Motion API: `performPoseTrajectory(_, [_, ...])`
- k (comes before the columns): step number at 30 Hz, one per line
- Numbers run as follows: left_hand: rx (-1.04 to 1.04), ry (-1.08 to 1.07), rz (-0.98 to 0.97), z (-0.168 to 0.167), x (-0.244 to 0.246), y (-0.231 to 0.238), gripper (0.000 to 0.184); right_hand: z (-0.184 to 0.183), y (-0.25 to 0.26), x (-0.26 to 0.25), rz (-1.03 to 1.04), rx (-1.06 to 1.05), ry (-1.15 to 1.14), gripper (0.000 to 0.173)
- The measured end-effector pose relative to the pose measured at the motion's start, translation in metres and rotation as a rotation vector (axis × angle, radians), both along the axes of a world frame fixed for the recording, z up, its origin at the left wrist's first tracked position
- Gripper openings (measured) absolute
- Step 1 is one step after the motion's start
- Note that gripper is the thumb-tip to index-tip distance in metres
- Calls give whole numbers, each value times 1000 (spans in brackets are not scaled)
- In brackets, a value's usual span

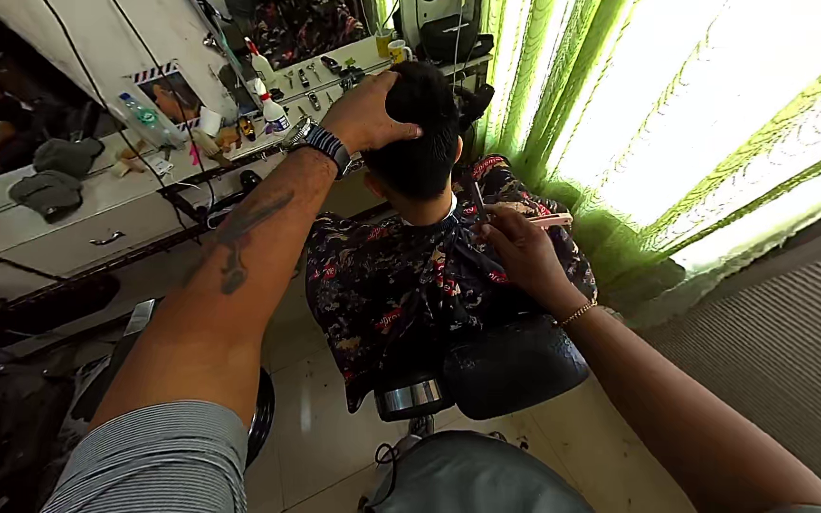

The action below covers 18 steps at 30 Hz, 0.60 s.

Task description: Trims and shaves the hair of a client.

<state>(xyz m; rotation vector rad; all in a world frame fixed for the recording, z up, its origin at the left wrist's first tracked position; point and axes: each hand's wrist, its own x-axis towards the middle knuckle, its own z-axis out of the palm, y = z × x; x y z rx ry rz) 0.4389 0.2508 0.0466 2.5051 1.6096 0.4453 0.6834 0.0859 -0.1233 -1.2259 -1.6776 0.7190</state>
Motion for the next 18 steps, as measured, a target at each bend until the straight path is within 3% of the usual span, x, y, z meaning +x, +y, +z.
performPoseTrajectory(4, [187, -28, -67, -15, -5, -20, 103, -12, 9, -13, -80, 131, -245, 27])
performPoseTrajectory(7, [332, 136, -184, -28, -13, -36, 107, -12, 11, -26, -150, 235, -310, 25])
performPoseTrajectory(12, [369, 312, -223, -50, -18, -44, 112, -11, 17, -54, -206, 295, -408, 27])
performPoseTrajectory(18, [354, 310, -248, -65, -20, -35, 115, -5, 35, -75, -281, 354, -501, 22])
